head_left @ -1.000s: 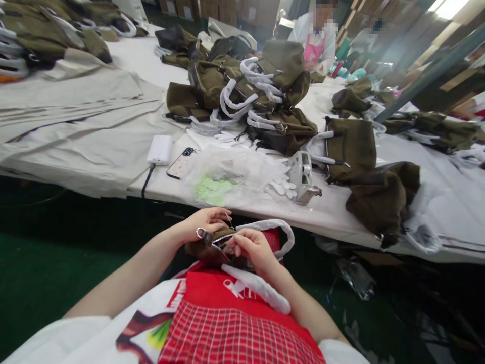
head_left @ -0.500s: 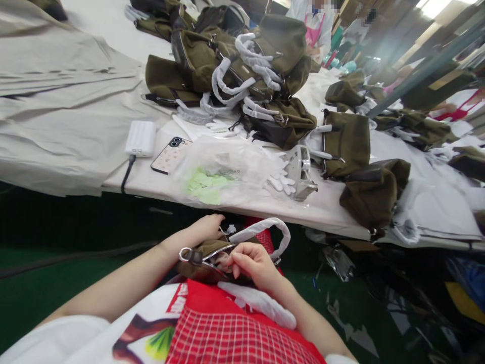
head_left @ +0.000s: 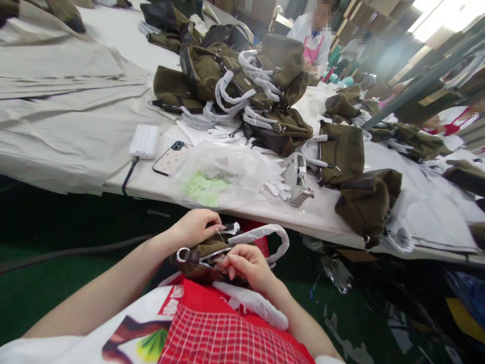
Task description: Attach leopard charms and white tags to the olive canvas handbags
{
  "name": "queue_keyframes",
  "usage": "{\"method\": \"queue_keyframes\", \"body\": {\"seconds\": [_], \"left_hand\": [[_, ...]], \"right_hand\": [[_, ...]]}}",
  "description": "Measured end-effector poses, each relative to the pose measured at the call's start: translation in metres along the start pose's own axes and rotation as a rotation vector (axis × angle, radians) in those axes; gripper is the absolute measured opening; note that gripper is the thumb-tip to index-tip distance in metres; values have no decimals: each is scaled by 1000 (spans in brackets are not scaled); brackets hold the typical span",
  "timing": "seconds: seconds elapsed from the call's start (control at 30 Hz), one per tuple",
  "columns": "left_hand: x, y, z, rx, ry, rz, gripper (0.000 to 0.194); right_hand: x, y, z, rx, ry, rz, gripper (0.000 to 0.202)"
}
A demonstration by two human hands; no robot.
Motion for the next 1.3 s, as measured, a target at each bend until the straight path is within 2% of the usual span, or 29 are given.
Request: {"method": "queue_keyframes", "body": {"seconds": [0.07,0.17,0.27,0.33,0.4,0.5,0.57,0.63,0.73,0.8,0.93,1.0,1.07,1.17,1.3], "left_hand": [[18,11,12,63,114,72,31],[37,17,28,114,248,262,34],[36,4,36,46,330,349,36],[25,-12,35,-22,322,310,40],[11,-27,28,-31,243,255,36],[-8,-39,15,59,119,100,20],[-15,-41,8,120,138,-2,20],[-11,-41,5,159,167,-2,27],[3,-43,0,236,129,44,43],[12,-43,-1,263,180,51,47],[27,-36,11,127,665,-98,41],[36,-27,20,34,823,-178,43],[42,-19,25,-15,792,-240,43],[41,-14,25,-18,627,-297,45],[37,-12,18,76,450,-240,52]], "right_hand": [[0,3,-1,15,0,-16,38],[1,7,-4,54,20,-24,37],[2,8,-8,109,39,-11,37],[2,7,-11,121,25,2,37],[2,4,-14,105,1,9,38],[2,-3,-18,83,-40,18,42],[2,-9,-20,68,-69,30,44],[3,-15,-21,50,-94,43,46],[3,-23,-22,49,-128,65,46],[4,-27,-22,59,-138,73,45],[7,-35,-25,97,-114,82,43],[9,-38,-25,114,-101,91,42],[11,-40,-26,128,-88,99,42],[13,-42,-29,148,-46,125,41],[9,-44,-33,155,17,112,41]]}}
Point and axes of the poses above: each hand's wrist, its own y-axis away from the middle knuckle, its own x-axis out of the back of the hand, z = x × y, the point moved 5 cm from there along -y, towards the middle knuckle, and after that the axes turned 11 degrees about -y, right-handed, at the moved point
